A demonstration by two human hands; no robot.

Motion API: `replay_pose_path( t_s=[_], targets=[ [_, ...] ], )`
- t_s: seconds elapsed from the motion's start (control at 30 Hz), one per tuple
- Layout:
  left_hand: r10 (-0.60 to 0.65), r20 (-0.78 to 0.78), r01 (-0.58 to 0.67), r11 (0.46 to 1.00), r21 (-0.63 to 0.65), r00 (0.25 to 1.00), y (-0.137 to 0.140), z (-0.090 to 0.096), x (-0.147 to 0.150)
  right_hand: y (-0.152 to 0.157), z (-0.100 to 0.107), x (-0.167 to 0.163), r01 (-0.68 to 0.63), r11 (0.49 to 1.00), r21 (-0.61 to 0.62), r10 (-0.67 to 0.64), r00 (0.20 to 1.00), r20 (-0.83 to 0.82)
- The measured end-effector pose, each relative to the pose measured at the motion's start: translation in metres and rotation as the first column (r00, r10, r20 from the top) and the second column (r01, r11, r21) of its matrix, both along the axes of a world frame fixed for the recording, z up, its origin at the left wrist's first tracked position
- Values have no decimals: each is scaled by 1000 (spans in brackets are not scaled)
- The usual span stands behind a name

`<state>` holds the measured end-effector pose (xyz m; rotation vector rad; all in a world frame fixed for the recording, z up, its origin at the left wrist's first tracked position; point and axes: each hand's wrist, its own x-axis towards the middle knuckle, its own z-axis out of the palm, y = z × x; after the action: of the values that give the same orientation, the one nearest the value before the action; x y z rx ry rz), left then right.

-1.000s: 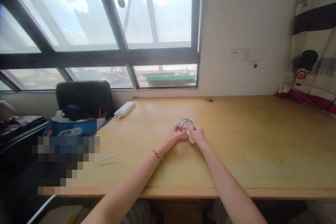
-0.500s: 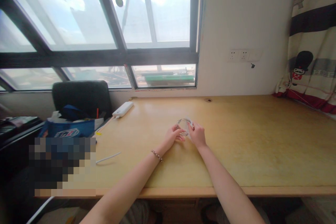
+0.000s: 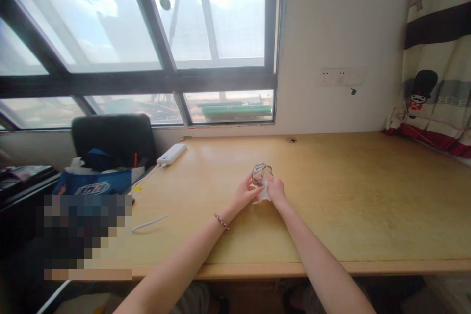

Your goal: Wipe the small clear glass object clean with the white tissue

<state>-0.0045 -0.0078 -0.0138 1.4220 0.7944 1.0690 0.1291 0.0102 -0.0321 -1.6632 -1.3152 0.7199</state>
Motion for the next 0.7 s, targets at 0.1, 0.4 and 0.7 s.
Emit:
replay_pose_path(
  t_s=[0.1, 0.4, 0.7],
  targets=[
    [29, -13, -30, 1000, -7, 999, 2, 0, -3, -1, 3, 0, -36, 999, 5, 36, 999, 3],
    [73, -63, -76, 997, -35, 995, 8, 3, -9, -18, 30, 1, 3, 960, 279, -110, 923, 368],
    [180, -14, -180, 980, -89, 984, 10, 2, -12, -8, 23, 1, -110, 994, 15, 109, 994, 30]
  ],
)
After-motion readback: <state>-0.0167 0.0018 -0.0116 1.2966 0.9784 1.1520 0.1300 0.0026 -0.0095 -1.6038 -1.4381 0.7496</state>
